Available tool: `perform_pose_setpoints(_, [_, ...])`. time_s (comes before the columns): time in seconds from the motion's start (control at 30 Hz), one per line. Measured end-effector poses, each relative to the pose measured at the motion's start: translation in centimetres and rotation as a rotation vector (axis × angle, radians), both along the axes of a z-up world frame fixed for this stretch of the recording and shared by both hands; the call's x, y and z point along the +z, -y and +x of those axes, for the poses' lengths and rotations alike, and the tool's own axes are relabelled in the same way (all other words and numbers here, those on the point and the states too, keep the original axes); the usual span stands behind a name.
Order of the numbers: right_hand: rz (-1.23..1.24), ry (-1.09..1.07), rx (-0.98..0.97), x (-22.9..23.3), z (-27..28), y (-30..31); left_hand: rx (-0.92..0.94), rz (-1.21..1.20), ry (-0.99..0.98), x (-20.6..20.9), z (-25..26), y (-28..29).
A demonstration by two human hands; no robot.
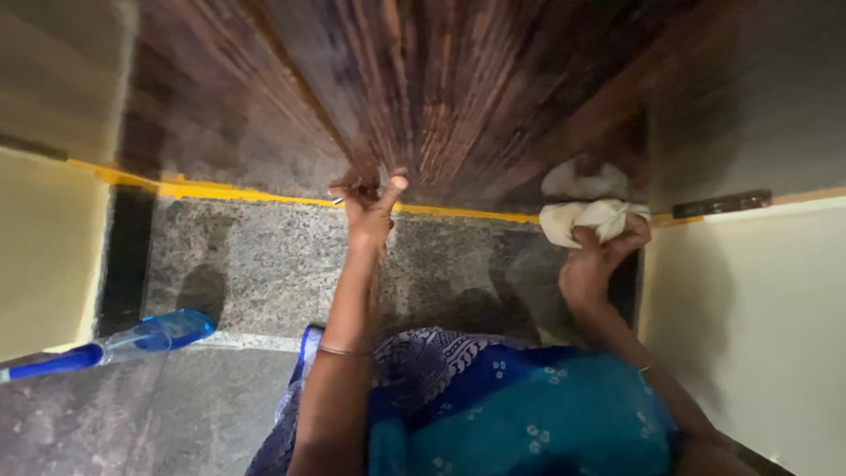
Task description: The person cleans two different doors by spraying a liquid from a blue bottle and wiping the surfaces, handles, and frames with a white cloth.
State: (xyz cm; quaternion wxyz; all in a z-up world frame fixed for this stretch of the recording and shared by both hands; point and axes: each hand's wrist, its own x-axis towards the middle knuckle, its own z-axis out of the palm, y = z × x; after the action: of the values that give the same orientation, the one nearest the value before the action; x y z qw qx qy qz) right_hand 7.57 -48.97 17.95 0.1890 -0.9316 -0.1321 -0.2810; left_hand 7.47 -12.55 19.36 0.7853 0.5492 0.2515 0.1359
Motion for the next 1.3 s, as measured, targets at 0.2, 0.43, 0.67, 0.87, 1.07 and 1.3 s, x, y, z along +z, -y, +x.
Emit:
perform_pose_setpoints(0.2, [0.199,0.011,0.328,-1.2,0.4,-4.9,0.052,0.007,0.135,-1.7,0.0,-0.4])
perform_pose_setpoints(0.43, [-0.400,-0.324,0.708,1.0,0.9,-12.8,0.081,0.073,0.008,-1.0,-0.2,-0.8])
perform_pose_setpoints(0.67, [0.100,-0.038,0.784,16.6,0.5,-14.3,0.121,0.209,-0.128,0.6,-0.7,-0.7])
perform_pose_setpoints(0.87, [0.086,0.472,0.658,25.8,1.2,-18.4,0.091,0.218,-0.038,1.6,-1.2,-0.2])
perform_pose_setpoints(1.07, [-0.193,0.597,0.535,23.1,0.4,-26.4,0.049,0.108,0.199,-2.0,-2.2,-0.4])
perform_pose_setpoints(1.3, [-0.297,0.524,0.595,14.6,0.5,-26.0,-0.111,-0.039,0.212,-4.8,-2.9,-2.5])
